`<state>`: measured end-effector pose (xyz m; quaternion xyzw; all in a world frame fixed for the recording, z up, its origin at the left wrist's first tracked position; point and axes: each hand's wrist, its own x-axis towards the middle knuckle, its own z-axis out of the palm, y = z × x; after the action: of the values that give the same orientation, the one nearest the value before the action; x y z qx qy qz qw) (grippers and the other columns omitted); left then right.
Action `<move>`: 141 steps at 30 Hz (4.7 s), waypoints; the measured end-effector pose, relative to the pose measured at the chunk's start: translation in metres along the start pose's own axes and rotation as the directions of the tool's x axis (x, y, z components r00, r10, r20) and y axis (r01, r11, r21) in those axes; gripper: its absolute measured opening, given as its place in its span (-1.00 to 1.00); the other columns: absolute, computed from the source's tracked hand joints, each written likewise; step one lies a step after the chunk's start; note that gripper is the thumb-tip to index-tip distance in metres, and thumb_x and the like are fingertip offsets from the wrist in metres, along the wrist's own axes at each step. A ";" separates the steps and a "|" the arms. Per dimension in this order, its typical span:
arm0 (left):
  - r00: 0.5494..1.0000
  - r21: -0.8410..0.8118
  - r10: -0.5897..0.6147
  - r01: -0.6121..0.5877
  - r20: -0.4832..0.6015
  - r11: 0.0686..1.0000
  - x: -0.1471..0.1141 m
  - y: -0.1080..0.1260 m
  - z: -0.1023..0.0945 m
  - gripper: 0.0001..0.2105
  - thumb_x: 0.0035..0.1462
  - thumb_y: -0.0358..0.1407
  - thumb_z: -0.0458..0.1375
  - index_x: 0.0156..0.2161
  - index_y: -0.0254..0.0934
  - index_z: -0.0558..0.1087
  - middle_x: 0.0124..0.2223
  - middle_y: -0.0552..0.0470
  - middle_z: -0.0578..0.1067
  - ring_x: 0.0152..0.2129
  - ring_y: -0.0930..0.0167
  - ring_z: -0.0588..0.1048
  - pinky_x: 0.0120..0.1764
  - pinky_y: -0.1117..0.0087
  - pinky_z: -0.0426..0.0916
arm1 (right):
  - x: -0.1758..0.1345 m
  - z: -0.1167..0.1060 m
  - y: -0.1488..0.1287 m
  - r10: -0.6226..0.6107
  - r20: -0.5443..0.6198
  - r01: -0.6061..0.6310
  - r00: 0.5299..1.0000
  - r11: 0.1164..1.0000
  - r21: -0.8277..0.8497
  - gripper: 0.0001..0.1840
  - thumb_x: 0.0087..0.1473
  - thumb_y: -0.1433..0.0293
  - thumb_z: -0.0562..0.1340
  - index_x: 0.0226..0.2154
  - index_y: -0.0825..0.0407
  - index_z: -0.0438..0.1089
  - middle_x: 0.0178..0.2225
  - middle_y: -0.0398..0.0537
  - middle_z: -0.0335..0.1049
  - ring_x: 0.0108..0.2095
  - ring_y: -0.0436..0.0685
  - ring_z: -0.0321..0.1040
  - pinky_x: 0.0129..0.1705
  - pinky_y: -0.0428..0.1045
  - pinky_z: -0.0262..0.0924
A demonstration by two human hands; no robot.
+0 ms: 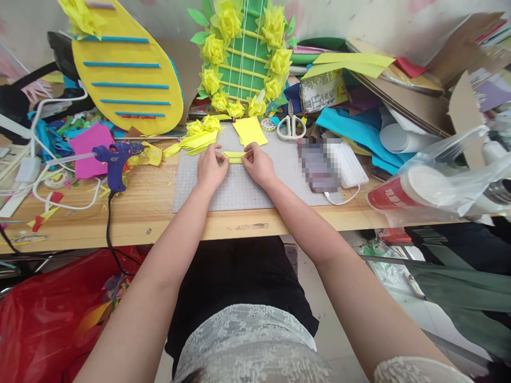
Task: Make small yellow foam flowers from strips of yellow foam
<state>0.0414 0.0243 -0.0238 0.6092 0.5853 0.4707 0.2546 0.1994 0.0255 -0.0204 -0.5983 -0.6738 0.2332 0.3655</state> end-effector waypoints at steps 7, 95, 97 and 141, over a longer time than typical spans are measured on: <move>0.999 -0.022 0.043 -0.043 -0.023 0.999 0.003 -0.006 0.005 -0.66 -0.10 -0.52 0.20 -0.19 -0.17 0.33 -0.45 0.09 0.39 -0.16 0.22 0.40 0.13 0.13 0.15 | -0.001 0.001 -0.006 0.024 0.039 -0.021 0.999 0.997 -0.069 -0.75 0.04 0.47 0.11 -0.17 -0.01 0.27 -0.32 -0.06 0.42 -0.32 0.13 0.31 -0.12 0.09 0.19; 0.939 0.430 0.152 -0.281 0.310 0.858 -0.005 0.015 -0.011 -0.91 0.02 -0.36 0.14 -0.30 -0.20 0.41 -0.14 -0.09 0.48 -0.05 0.18 0.35 0.06 0.16 0.19 | -0.006 -0.011 -0.005 -0.166 0.167 0.206 0.972 0.944 -0.257 -0.82 0.09 0.43 0.12 -0.25 0.05 0.39 -0.14 0.07 0.40 -0.04 0.22 0.22 0.06 0.14 0.13; 0.942 0.406 0.148 -0.267 0.302 0.874 -0.005 0.015 -0.011 -0.91 0.00 -0.39 0.15 -0.32 -0.20 0.38 -0.18 -0.07 0.49 -0.10 0.22 0.38 0.03 0.18 0.22 | -0.005 -0.012 -0.004 -0.171 0.188 0.207 0.967 0.959 -0.196 -0.84 0.08 0.44 0.12 -0.25 0.03 0.36 -0.19 0.02 0.42 -0.10 0.18 0.26 0.02 0.12 0.16; 0.962 -0.309 -0.105 0.182 0.251 0.933 -0.002 0.021 -0.003 -0.86 -0.17 -0.42 0.28 -0.40 -0.33 0.46 -0.53 0.13 0.46 -0.56 0.51 0.42 -0.41 0.47 0.33 | 0.016 -0.015 0.014 -0.091 0.140 0.000 0.986 0.840 0.543 -0.73 -0.20 0.31 0.38 -0.38 0.01 0.38 -0.38 -0.19 0.41 -0.49 -0.09 0.16 -0.39 -0.09 0.15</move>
<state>0.0490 0.0173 -0.0051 0.5638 0.5082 0.4678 0.4527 0.2195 0.0416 -0.0185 -0.4339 -0.6217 0.4524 0.4696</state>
